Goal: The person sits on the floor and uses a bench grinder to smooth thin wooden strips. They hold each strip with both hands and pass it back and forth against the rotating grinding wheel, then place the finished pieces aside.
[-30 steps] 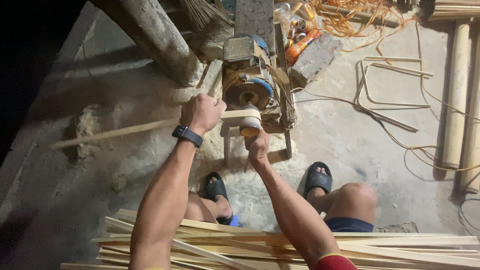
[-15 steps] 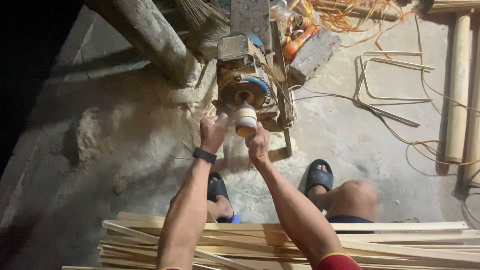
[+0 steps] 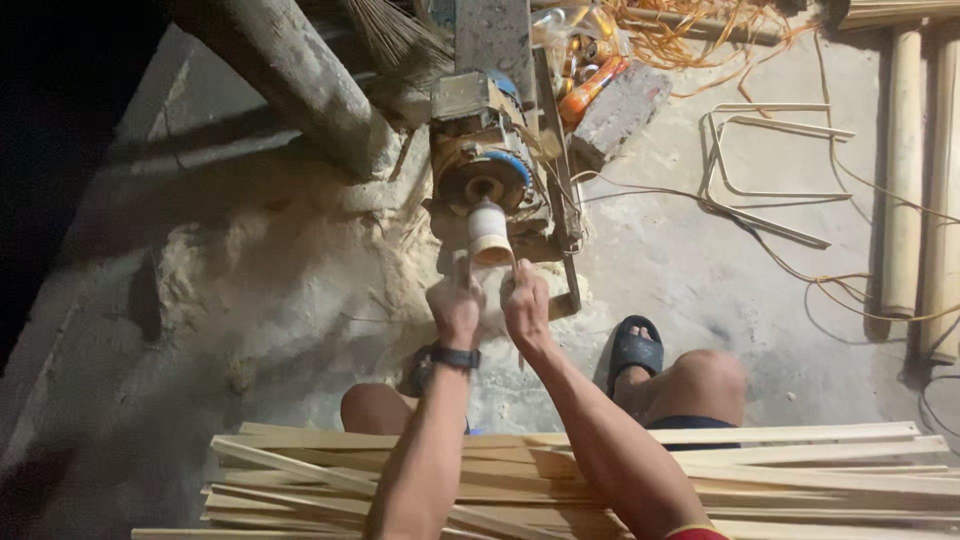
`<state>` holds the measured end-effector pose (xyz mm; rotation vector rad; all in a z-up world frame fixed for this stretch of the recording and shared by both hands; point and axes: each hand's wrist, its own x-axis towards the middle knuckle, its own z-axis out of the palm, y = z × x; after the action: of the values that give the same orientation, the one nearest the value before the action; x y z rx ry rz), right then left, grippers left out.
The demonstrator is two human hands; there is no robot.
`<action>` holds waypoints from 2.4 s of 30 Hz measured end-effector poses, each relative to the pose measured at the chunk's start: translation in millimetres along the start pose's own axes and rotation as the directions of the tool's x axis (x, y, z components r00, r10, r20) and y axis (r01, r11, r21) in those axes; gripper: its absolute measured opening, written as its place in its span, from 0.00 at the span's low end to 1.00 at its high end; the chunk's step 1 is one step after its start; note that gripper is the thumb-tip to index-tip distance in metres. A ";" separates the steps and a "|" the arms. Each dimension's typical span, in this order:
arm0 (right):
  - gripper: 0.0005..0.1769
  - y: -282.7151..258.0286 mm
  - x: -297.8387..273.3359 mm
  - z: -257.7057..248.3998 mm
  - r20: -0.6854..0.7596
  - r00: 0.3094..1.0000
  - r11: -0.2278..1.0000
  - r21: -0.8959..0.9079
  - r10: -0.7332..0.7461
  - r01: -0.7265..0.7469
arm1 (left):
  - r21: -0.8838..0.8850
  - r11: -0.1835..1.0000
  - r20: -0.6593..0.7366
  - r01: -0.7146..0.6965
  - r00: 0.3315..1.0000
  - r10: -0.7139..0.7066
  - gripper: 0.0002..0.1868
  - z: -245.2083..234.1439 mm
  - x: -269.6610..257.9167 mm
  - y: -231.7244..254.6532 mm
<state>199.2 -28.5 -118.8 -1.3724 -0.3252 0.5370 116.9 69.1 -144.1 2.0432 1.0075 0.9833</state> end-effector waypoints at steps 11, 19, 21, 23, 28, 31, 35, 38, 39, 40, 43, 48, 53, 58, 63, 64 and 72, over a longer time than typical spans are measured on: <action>0.32 -90.1 -11.3 -24.6 0.175 0.982 0.975 -0.221 0.067 -0.027 | -0.700 0.473 0.176 0.534 0.772 -0.611 0.19 -46.2 -7.2 87.7; 0.22 -164.7 51.4 -141.9 0.106 0.815 0.671 -0.511 -0.570 0.536 | -0.990 -0.027 0.140 0.137 0.982 -0.129 0.08 -163.7 36.8 125.1; 0.31 -166.4 36.7 -140.8 0.188 0.890 0.726 -0.521 -0.416 0.449 | -0.988 -0.151 0.019 0.021 1.000 0.016 0.10 -172.2 47.1 130.7; 0.37 -162.5 12.3 -128.7 0.416 0.867 0.713 -0.516 -0.276 0.475 | -0.973 -0.221 -0.074 -0.064 0.996 0.041 0.11 -174.4 56.4 136.1; 0.11 -167.3 -8.7 -104.4 0.466 0.814 0.562 -0.592 -0.346 0.578 | -0.993 -0.003 -0.110 -0.116 0.952 -0.285 0.08 -180.1 76.8 144.9; 0.12 -185.4 8.8 -103.7 0.486 0.666 0.295 -0.635 -0.567 0.714 | -0.179 0.939 -0.352 0.295 0.872 -0.341 0.20 -197.4 81.0 151.3; 0.17 -203.3 30.8 -95.8 0.521 0.664 0.205 -0.683 -0.536 0.702 | 0.410 0.742 -0.156 -0.531 0.760 0.630 0.20 -188.9 98.8 160.8; 0.20 -205.2 42.6 -83.5 0.498 0.725 0.200 -0.741 -0.476 0.640 | 0.530 0.722 0.274 -0.445 0.895 0.351 0.28 -167.1 140.2 159.9; 0.21 -205.2 46.4 -79.9 0.481 0.738 0.200 -0.757 -0.473 0.622 | 0.586 0.746 0.406 -0.316 0.911 0.067 0.32 -161.8 149.7 159.0; 0.22 -204.5 51.9 -74.7 0.470 0.770 0.236 -0.765 -0.431 0.599 | 0.570 0.755 0.410 -0.325 0.908 0.082 0.30 -158.5 160.1 158.3; 0.26 -194.7 62.6 -66.9 0.436 0.848 0.292 -0.804 -0.302 0.518 | 0.544 0.786 0.423 -0.293 0.905 0.044 0.27 -152.7 175.6 155.6; 0.28 -165.8 71.4 -54.4 0.417 0.863 0.256 -0.834 -0.286 0.488 | 0.583 0.805 0.368 -0.111 0.919 -0.141 0.21 -155.5 178.3 154.8; 0.30 -144.5 73.4 -49.8 0.360 0.902 0.331 -0.843 -0.237 0.424 | 0.575 0.817 0.339 -0.053 0.924 -0.179 0.19 -160.2 177.7 153.6; 0.31 -132.9 74.1 -50.7 0.320 0.928 0.376 -0.849 -0.191 0.370 | 0.563 0.824 0.308 -0.057 0.940 -0.145 0.17 -155.6 173.4 152.6; 0.30 -104.9 68.9 -50.1 0.247 0.938 0.533 -0.774 -0.245 0.343 | 0.566 0.816 0.293 -0.117 0.954 -0.066 0.16 -151.2 170.6 152.2; 0.31 -96.6 67.8 -50.3 0.213 0.955 0.587 -0.753 -0.207 0.296 | 0.578 0.813 0.314 -0.075 0.939 -0.137 0.17 -149.6 170.5 153.0; 0.36 0.1 70.3 -39.2 0.118 0.986 0.892 -0.424 -0.119 0.158 | 0.638 0.763 0.322 -0.099 0.935 -0.148 0.20 -141.1 164.8 162.4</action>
<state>278.3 -23.3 -132.1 -1.7413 -0.6406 0.4198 126.9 158.1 111.6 2.6279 1.2821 0.2040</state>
